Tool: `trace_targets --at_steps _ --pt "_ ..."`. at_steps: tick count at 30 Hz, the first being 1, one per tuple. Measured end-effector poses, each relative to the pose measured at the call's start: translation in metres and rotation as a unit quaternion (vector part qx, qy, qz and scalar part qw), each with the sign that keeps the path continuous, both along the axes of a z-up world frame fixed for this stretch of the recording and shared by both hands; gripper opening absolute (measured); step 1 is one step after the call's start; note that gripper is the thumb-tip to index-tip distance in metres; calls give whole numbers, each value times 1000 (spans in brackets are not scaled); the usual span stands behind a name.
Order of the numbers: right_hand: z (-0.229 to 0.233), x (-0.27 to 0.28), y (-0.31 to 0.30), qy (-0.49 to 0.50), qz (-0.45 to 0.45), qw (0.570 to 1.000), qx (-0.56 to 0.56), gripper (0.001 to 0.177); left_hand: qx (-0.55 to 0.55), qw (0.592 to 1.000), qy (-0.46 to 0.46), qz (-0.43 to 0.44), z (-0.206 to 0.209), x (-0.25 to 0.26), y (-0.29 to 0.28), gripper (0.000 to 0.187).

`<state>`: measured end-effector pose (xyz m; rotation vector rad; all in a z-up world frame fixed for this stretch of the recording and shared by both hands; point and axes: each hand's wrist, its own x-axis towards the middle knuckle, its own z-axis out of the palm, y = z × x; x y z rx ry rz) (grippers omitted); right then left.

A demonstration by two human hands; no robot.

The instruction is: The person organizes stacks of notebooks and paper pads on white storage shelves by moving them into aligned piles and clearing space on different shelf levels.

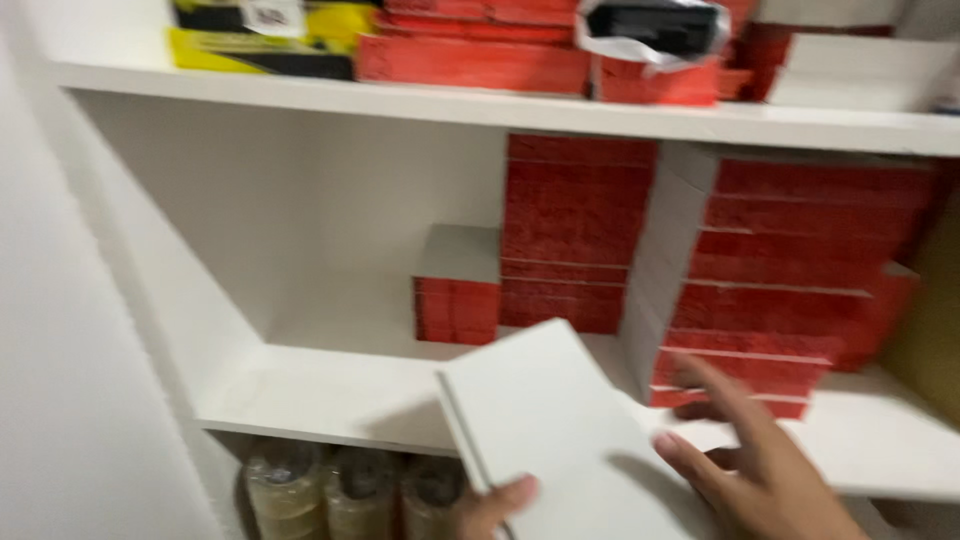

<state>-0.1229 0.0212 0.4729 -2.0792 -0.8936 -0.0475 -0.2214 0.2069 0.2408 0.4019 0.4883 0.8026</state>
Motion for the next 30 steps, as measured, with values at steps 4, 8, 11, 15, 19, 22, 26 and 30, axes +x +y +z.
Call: trace_targets --at_steps 4,8,11,15,19,22,26,30 --pt "31 -36 89 322 50 945 -25 53 55 998 7 29 132 -73 60 53" --pt "11 -35 155 288 118 949 -49 36 78 996 35 28 174 -108 100 56" --pt "0 -36 195 272 144 950 -49 26 90 992 69 49 187 -119 126 59" --pt "-17 -33 238 421 191 887 5 42 126 981 128 77 195 -125 151 58" --pt "-19 -38 261 364 207 908 -27 29 162 971 148 89 204 -126 177 56" --pt "-20 -41 276 405 200 892 -13 34 177 966 181 57 203 -125 197 53" --pt "-39 -42 299 349 166 921 51 44 196 964 157 86 184 -112 232 47" --pt "-14 -67 299 357 157 920 49 36 199 948 227 104 185 -110 233 65"
